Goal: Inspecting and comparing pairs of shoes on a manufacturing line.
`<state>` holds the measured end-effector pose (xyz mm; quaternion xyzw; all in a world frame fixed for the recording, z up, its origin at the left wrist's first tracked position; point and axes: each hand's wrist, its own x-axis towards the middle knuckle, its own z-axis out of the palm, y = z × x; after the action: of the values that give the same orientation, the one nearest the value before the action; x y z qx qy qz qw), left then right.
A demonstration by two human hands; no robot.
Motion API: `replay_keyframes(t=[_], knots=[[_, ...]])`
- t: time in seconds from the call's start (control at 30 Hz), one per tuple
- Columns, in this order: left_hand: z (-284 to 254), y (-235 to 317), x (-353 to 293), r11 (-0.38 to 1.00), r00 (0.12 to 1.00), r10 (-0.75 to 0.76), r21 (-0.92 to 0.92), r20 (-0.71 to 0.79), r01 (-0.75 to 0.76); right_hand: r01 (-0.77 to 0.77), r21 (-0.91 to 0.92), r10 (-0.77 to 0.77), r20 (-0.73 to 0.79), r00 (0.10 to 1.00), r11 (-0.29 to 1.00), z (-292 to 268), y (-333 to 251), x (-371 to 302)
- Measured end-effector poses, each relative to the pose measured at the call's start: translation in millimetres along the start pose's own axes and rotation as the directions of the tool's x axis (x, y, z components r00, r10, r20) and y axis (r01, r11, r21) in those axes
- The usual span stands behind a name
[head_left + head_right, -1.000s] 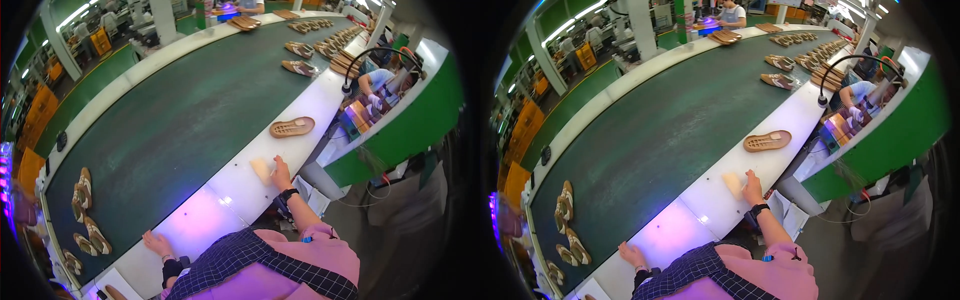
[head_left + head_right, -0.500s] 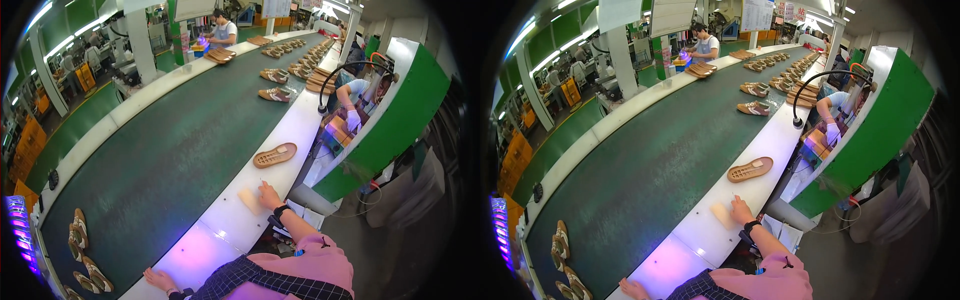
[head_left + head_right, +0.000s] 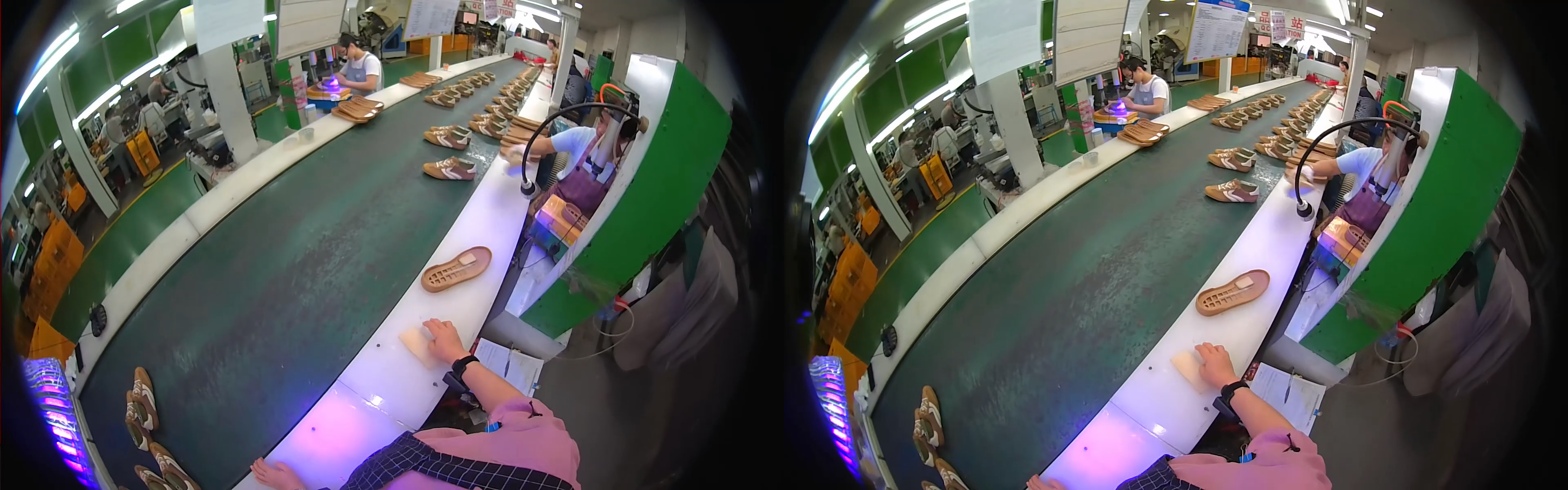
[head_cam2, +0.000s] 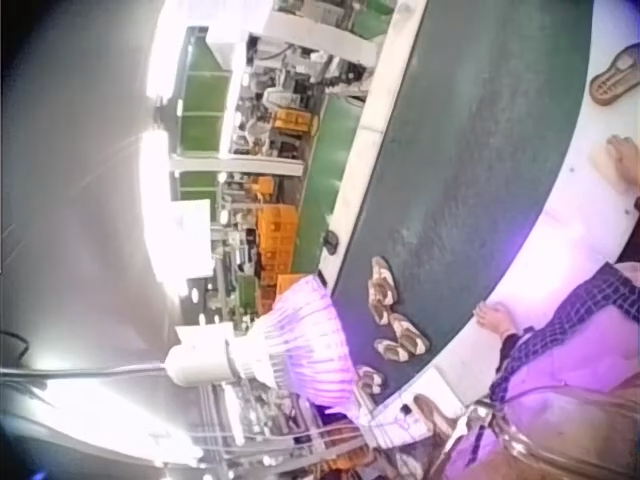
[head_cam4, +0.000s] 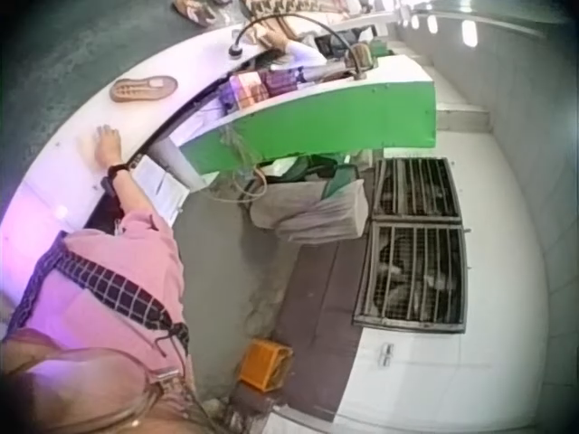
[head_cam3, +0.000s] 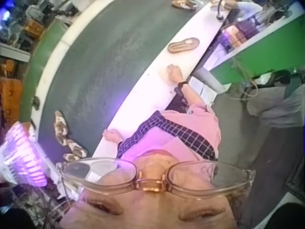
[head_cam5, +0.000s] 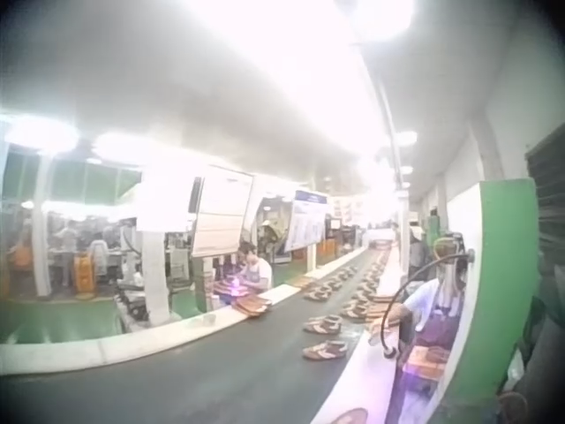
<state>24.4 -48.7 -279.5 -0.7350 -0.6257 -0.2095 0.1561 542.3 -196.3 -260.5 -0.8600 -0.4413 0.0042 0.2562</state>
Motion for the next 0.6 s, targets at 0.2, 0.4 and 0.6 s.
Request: replay_keyframes(t=[0.2,0.4,0.6], knots=[[5.1,3.7,0.2,1.000,1.000,-0.008,-0.011,-0.005,0.008,-0.182,0.127,0.185,-0.015,0.983,0.975,-4.5,-7.5,-5.4],[12.9,-3.8,-6.3,1.000,1.000,0.005,0.008,-0.017,-0.005,-0.105,0.162,0.125,-0.114,0.986,0.981,2.5,-14.8,-10.7],[18.6,-9.9,-9.4,0.999,1.000,-0.004,0.045,0.002,0.004,-0.139,0.149,0.152,-0.086,0.985,0.979,6.6,-14.8,-10.8]])
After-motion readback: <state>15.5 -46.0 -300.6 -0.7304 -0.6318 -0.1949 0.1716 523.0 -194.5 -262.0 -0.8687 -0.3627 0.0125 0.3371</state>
